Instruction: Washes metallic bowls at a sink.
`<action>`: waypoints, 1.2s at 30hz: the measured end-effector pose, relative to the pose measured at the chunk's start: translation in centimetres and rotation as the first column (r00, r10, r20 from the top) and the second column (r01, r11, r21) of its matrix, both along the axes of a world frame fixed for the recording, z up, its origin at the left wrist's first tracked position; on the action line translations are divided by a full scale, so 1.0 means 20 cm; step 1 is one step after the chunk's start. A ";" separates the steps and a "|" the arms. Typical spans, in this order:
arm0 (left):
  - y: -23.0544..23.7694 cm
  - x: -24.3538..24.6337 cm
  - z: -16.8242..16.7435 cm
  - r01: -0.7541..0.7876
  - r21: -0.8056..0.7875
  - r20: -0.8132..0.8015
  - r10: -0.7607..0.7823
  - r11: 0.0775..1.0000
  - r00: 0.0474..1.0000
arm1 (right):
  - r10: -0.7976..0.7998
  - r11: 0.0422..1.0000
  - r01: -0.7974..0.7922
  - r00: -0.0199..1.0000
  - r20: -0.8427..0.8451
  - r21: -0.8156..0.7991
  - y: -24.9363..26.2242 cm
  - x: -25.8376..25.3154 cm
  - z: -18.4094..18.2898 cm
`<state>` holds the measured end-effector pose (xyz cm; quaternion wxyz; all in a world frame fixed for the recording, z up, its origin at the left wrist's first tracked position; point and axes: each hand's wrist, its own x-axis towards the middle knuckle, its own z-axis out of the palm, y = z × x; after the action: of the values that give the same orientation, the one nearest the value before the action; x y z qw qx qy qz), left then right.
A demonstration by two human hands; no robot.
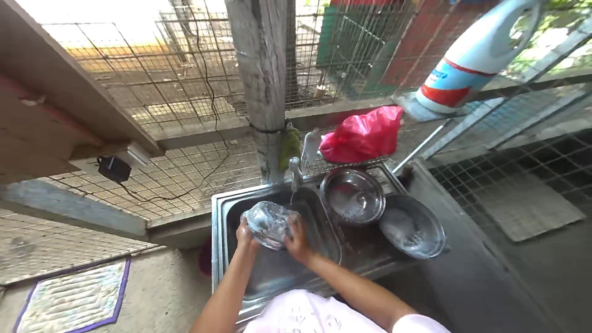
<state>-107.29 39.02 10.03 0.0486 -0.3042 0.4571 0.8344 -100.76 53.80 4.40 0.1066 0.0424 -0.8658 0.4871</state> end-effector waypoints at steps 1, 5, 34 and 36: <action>0.02 0.01 0.01 0.041 -0.060 0.017 -0.040 0.997 0.999 | 0.033 0.997 -0.027 0.996 -0.084 0.074 -0.06 0.02 0.02; 0.09 0.07 0.09 0.382 -0.277 0.032 -0.389 0.882 0.921 | 0.202 0.961 -0.198 0.979 0.001 0.191 -0.05 -0.22 0.26; -0.02 0.07 -0.15 0.263 -0.171 -0.055 -0.276 0.949 0.960 | 0.422 0.809 -0.564 0.752 0.507 0.163 0.06 -0.14 0.14; -0.08 0.10 -0.13 0.317 -0.209 -0.060 -0.335 0.925 0.940 | 0.327 0.673 -0.600 0.766 0.554 0.432 0.21 -0.17 0.14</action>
<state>-105.22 37.46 7.40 0.1349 -0.1875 0.5830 0.7789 -104.25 58.02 7.10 -0.2372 0.1890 -0.9312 0.2023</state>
